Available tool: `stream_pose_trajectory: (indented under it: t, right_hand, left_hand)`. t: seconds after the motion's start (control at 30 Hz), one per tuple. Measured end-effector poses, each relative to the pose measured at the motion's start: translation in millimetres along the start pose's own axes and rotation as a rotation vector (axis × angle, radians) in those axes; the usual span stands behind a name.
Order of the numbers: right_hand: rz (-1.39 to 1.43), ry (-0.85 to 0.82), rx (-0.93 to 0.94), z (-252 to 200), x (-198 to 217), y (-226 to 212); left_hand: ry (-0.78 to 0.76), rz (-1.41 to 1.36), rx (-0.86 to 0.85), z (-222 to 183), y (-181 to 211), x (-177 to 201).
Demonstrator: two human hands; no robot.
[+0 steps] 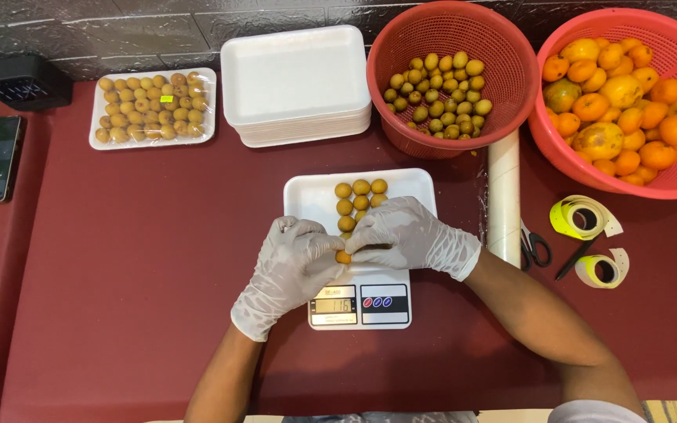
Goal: A person wearing gloves picks small round fruits from a basket and arranges them neatly in a grid on a white tray sitting on a digital scale.
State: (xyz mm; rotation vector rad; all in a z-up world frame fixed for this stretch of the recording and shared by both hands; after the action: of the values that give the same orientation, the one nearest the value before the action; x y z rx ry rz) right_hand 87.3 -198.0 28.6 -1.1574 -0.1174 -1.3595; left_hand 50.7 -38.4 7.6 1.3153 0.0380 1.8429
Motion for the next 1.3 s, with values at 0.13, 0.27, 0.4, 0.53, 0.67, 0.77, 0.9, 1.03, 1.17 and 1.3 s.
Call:
stream_pose_trajectory:
  t: [0.13,0.27,0.4,0.53,0.67,0.77,0.9,1.03,1.17,1.3]
  right_hand:
    - [-0.022,-0.002,0.029,-1.8,-1.7,-3.1]
    - [-0.040,0.013,0.058,-4.1,-3.1,-4.8]
    - [-0.026,0.014,0.067,-6.1,-5.0,-3.3]
    - [-0.011,0.004,0.069,-7.2,-7.5,-0.3]
    - [-0.017,-0.009,0.069,-7.1,-7.6,-2.1]
    - [-0.017,-0.015,0.072,-6.2,-6.0,-3.3]
    - [-0.012,-0.020,0.068,-7.2,-5.4,-2.8]
    - [-0.037,-0.032,0.073,-5.8,-3.9,-3.7]
    - [-0.033,-0.016,0.069,-5.8,-3.9,-3.7]
    - [-0.045,-0.029,0.068,-3.1,-1.6,-7.2]
  left_hand:
    - [-0.029,0.016,-0.066,4.0,9.5,0.6]
    - [-0.038,0.041,-0.079,1.1,7.0,-10.0]
    - [-0.038,0.048,-0.100,-2.8,2.5,-18.1]
    - [-0.055,0.069,-0.112,-0.7,5.0,-17.0]
    - [-0.055,0.086,-0.121,-2.5,4.9,-20.4]
    - [-0.053,0.056,-0.122,-4.0,2.1,-23.8]
    - [-0.052,0.056,-0.122,-1.6,6.0,-21.2]
    - [-0.064,0.054,-0.119,-1.4,6.5,-20.8]
    - [-0.094,0.040,-0.100,-3.0,3.4,-22.5]
    - [-0.109,0.040,-0.094,-3.8,0.6,-24.9]
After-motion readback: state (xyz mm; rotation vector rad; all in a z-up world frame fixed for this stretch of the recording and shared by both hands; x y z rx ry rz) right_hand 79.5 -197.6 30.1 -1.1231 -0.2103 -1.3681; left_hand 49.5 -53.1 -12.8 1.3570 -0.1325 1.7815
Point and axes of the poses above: each hand's wrist, its own z-axis towards the middle knuckle, its own x-axis out of the back of the hand, y = z × x, the point moved 8 cm from there along z, towards the middle knuckle, and after that the axes turned 1 degree about x, right-handed, at the moved point
